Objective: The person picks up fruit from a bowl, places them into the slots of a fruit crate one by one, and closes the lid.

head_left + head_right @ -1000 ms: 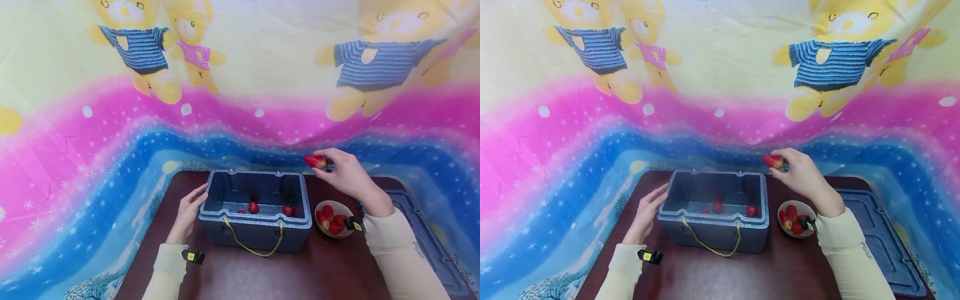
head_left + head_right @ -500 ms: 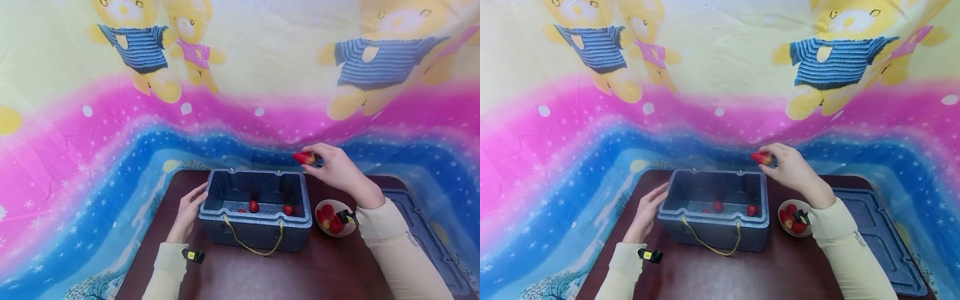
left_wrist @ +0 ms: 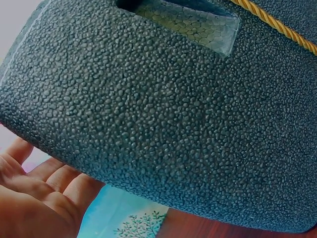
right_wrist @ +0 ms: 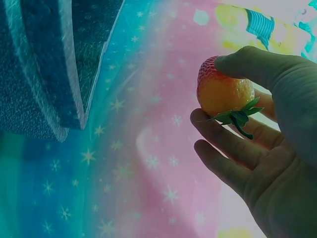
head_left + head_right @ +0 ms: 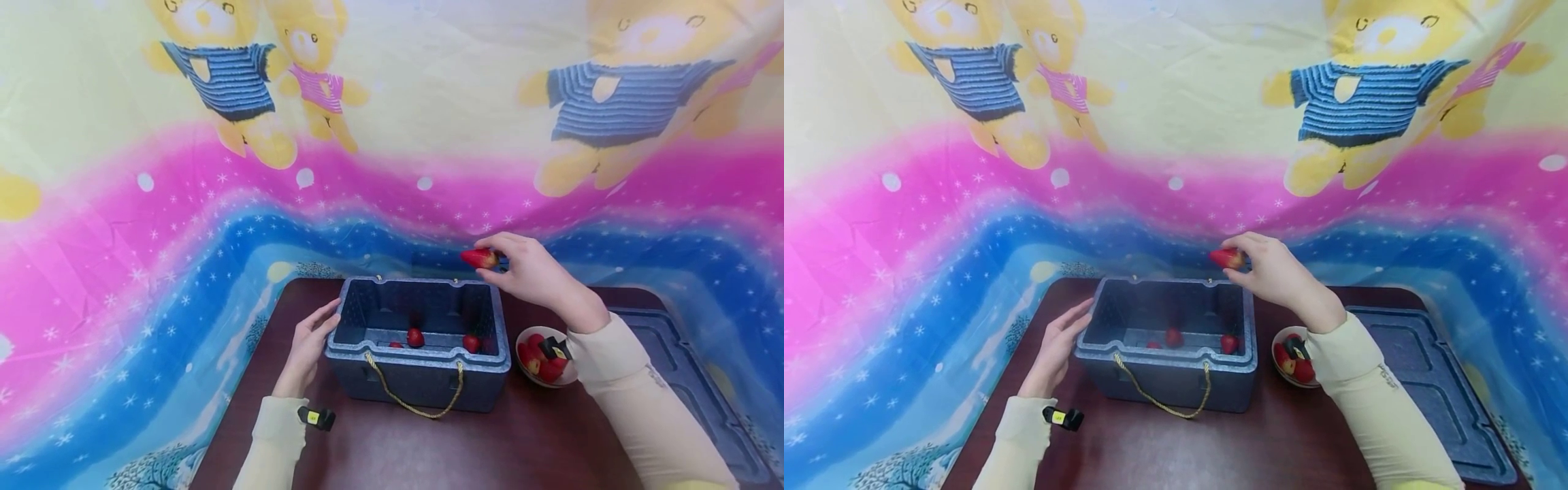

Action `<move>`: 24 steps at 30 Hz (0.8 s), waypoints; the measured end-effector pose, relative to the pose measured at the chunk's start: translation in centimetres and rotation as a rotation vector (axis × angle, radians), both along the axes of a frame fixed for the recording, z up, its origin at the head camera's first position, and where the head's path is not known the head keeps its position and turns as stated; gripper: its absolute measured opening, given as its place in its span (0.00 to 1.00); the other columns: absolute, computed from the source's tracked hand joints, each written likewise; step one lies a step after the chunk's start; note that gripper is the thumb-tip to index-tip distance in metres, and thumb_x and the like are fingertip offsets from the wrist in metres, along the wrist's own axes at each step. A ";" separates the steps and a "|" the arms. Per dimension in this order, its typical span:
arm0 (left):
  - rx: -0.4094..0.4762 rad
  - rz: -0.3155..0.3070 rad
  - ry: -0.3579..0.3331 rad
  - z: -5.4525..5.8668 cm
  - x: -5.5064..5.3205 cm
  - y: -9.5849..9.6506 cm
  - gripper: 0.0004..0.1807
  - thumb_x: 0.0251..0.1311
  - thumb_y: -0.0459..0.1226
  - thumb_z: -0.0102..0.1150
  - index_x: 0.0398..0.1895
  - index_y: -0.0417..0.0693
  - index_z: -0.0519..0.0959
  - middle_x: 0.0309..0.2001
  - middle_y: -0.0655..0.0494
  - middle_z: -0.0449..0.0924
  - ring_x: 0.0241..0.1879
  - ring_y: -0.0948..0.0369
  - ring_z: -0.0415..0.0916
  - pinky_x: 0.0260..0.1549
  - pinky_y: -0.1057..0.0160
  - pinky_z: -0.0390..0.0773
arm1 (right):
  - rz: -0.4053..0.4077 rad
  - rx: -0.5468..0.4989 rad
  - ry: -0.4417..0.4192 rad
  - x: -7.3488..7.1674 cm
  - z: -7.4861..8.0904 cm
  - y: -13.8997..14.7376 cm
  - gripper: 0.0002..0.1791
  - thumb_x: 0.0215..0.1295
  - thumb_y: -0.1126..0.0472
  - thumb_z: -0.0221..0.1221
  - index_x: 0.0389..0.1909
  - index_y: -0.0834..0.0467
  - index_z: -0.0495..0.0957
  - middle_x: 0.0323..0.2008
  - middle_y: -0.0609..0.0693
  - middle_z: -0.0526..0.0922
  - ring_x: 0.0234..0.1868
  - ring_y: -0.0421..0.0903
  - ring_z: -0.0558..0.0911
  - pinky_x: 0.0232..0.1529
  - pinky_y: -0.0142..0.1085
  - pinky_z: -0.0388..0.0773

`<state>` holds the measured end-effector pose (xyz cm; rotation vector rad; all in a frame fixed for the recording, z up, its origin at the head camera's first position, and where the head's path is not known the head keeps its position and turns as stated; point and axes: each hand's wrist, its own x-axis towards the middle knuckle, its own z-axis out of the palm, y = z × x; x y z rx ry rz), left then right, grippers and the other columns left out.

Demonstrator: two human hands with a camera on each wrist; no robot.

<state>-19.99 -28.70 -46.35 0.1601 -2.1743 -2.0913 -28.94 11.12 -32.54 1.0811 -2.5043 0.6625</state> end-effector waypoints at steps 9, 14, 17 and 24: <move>-0.005 -0.001 0.001 0.0 0.0 0.0 0.25 0.72 0.42 0.59 0.70 0.49 0.74 0.72 0.48 0.67 0.72 0.51 0.61 0.71 0.43 0.56 | 0.048 0.032 -0.022 -0.3 0.2 -1.5 0.28 0.56 0.59 0.75 0.58 0.57 0.80 0.49 0.55 0.83 0.41 0.49 0.82 0.42 0.46 0.84; 0.003 -0.003 0.001 0.0 -0.1 0.0 0.25 0.71 0.43 0.60 0.70 0.49 0.74 0.72 0.48 0.68 0.72 0.51 0.62 0.71 0.44 0.57 | 0.061 0.058 -0.044 -0.5 0.3 -2.3 0.28 0.56 0.58 0.75 0.58 0.57 0.79 0.48 0.55 0.83 0.42 0.49 0.82 0.43 0.46 0.84; 0.011 -0.003 0.002 -0.2 -0.1 0.0 0.25 0.71 0.43 0.60 0.69 0.49 0.74 0.72 0.48 0.68 0.72 0.52 0.62 0.71 0.45 0.58 | 0.062 0.070 -0.059 -0.5 0.4 -2.7 0.28 0.57 0.58 0.74 0.58 0.57 0.80 0.50 0.56 0.82 0.44 0.50 0.83 0.44 0.47 0.84; 0.012 0.004 -0.007 -0.1 -0.1 0.0 0.25 0.71 0.42 0.60 0.70 0.49 0.74 0.72 0.49 0.68 0.71 0.52 0.63 0.70 0.45 0.60 | 0.078 0.098 -0.074 -0.5 0.6 -3.5 0.28 0.57 0.57 0.74 0.58 0.58 0.80 0.52 0.57 0.82 0.46 0.52 0.83 0.47 0.49 0.83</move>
